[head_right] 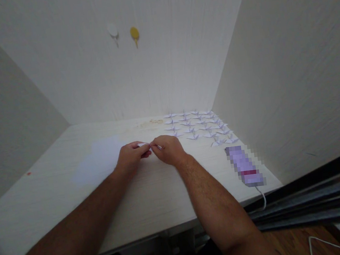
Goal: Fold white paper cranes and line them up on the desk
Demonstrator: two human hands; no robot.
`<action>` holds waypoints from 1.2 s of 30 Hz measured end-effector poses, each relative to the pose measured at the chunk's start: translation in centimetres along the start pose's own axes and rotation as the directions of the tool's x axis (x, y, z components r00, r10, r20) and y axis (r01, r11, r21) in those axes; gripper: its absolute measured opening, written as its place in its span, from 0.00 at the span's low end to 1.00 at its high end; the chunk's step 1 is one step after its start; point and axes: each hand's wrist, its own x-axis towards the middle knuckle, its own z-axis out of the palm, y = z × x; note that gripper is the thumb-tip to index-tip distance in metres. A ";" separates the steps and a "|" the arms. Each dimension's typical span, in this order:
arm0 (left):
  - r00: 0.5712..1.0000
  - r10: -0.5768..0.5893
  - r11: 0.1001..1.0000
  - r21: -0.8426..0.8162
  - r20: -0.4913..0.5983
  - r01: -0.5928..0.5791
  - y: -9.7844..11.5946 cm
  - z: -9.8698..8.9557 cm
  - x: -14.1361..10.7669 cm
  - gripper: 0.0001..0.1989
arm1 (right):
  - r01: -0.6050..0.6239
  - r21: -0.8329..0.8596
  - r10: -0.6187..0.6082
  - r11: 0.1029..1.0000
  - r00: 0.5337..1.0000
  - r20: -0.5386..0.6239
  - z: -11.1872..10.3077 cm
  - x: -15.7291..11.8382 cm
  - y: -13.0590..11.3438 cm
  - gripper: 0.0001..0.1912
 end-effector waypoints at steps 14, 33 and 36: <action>0.988 -0.120 0.939 -0.311 0.100 0.146 0.2 -0.1 -0.2 0.14 | -0.034 0.185 0.041 0.982 0.999 -0.033 -0.3 0.2 -0.4 0.07; 0.997 0.063 0.976 -0.214 0.049 -0.051 -0.5 -0.1 0.3 0.15 | -0.414 0.617 0.458 0.669 0.884 0.096 -0.6 1.2 -0.4 0.07; 0.995 0.075 0.979 -0.196 0.060 -0.061 -0.5 -0.2 0.4 0.14 | -0.411 0.593 0.448 0.692 0.889 0.093 -0.6 1.1 -0.5 0.06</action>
